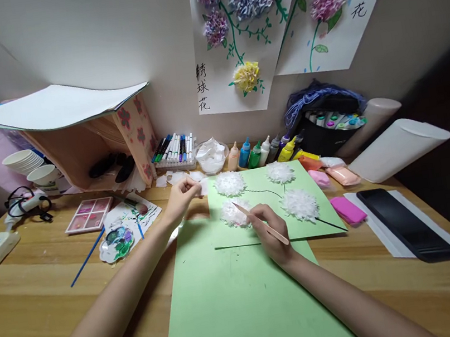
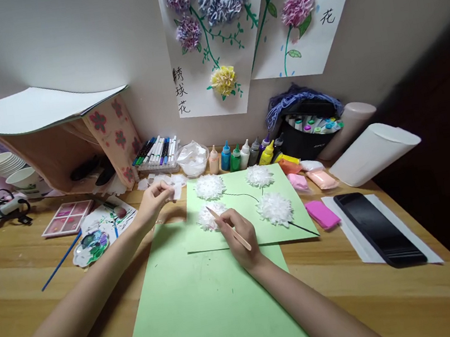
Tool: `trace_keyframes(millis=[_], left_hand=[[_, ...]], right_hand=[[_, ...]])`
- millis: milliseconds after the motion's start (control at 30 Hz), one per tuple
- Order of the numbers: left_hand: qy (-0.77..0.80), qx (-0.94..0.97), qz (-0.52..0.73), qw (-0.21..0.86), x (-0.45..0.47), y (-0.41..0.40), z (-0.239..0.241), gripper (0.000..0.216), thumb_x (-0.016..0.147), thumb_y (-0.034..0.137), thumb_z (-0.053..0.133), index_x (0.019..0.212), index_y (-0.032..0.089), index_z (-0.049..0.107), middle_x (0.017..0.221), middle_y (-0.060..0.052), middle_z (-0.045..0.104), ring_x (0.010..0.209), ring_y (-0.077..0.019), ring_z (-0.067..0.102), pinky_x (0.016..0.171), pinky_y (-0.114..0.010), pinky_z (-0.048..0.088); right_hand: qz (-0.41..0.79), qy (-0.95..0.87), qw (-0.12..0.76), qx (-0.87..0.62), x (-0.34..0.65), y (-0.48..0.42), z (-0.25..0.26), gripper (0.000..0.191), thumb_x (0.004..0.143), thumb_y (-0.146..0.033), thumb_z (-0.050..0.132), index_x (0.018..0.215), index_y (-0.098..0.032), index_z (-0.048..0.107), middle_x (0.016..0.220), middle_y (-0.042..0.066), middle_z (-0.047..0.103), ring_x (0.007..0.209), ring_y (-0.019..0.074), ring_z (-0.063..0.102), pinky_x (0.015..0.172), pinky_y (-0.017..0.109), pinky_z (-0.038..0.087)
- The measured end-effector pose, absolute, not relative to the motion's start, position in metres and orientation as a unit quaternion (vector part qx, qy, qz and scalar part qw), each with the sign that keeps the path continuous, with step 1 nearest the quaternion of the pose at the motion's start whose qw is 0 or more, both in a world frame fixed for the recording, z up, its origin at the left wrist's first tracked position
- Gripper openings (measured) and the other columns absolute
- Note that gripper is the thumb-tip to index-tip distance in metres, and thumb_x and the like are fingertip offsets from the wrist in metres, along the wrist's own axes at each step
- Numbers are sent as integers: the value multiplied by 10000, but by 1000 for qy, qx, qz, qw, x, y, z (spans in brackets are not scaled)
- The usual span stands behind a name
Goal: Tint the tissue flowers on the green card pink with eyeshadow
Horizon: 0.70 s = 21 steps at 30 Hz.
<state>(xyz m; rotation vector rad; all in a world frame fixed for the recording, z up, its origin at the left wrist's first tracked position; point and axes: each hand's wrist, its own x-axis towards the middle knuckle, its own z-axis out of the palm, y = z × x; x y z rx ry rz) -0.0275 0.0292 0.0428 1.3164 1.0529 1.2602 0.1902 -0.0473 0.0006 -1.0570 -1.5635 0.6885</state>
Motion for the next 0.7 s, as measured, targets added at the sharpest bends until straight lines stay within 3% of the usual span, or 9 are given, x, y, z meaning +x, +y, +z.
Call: trace_keyframes(millis=[167,367,500,700], left_hand=[[412,649,465,438,-10,0,47,177,752,303,665,727,164,559,737,-10,608,664,-114,564,642,-244,461],[369,771,396,336,9,-18,43,115,842,270,561,771,181,580,784,-27,620,739,-136,582,699,-267,471],[385,770,381,339,17,-18,44,129,841,309,572,845,184,604,794,-33,638,731,-139,598,674,-263,480],[411,687,366,474,18,-19,46,260,810,333,615,1013,171,615,899,-60,674,817,-160,636,750,-284,510]], right_hand=[[395,-587,546,-448,187,-51,4,244,949,-383,403,968,-229,591,1027,44,677,629,125,617,606,285,504],[388,-584,547,-458,184,-49,7,137,843,-329,613,803,-205,571,961,64,680,936,201,643,795,339,514],[338,-598,577,-441,185,-45,3,131,796,-265,666,769,-205,553,834,33,637,835,179,635,741,320,513],[309,-685,527,-398,194,-46,6,131,808,-183,633,745,-207,520,787,18,613,760,158,633,700,299,504]])
